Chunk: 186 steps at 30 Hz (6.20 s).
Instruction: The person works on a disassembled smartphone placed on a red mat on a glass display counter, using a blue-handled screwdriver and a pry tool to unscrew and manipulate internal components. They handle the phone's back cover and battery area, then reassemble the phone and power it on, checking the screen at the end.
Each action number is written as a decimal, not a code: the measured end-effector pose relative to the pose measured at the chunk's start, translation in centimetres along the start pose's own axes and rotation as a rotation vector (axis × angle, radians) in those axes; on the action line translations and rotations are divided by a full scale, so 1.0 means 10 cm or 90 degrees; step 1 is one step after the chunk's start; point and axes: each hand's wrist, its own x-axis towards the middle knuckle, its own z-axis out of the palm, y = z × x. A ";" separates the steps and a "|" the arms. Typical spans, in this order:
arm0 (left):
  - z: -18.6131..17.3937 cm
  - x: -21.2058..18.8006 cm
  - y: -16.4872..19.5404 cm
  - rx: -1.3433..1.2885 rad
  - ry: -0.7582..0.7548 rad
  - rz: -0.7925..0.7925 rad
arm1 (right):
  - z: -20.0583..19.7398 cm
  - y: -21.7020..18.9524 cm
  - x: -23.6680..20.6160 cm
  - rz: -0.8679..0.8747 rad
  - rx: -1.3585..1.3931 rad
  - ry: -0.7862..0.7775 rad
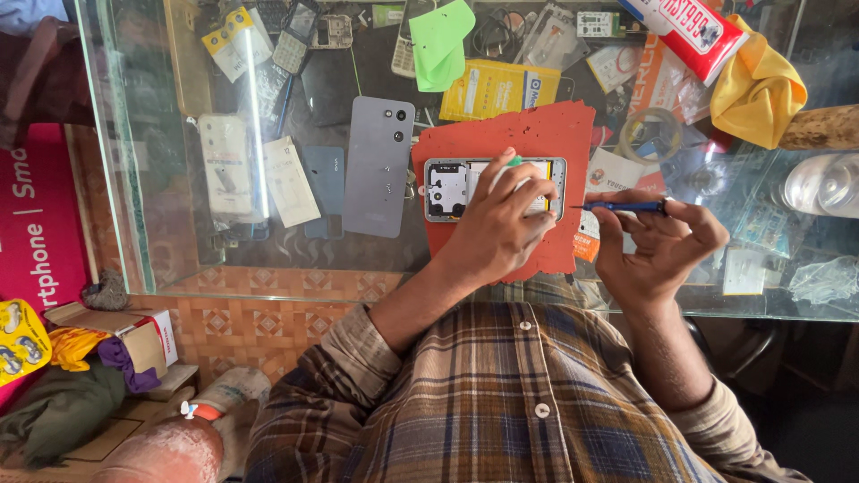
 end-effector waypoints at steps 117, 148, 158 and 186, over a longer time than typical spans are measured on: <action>0.10 0.03 -0.19 0.081 0.027 -0.037 | 0.34 -0.01 0.41 -0.172 -0.119 -0.011; -0.21 0.01 -0.04 0.044 0.089 -0.029 | 0.28 0.10 0.39 -0.192 -0.161 0.007; -1.13 -0.50 -0.54 0.151 0.156 -0.248 | 0.12 0.06 0.18 -0.088 -0.021 -0.026; -1.17 -0.47 -0.65 0.185 0.162 -0.172 | -0.04 -0.12 0.09 -0.090 -0.048 0.037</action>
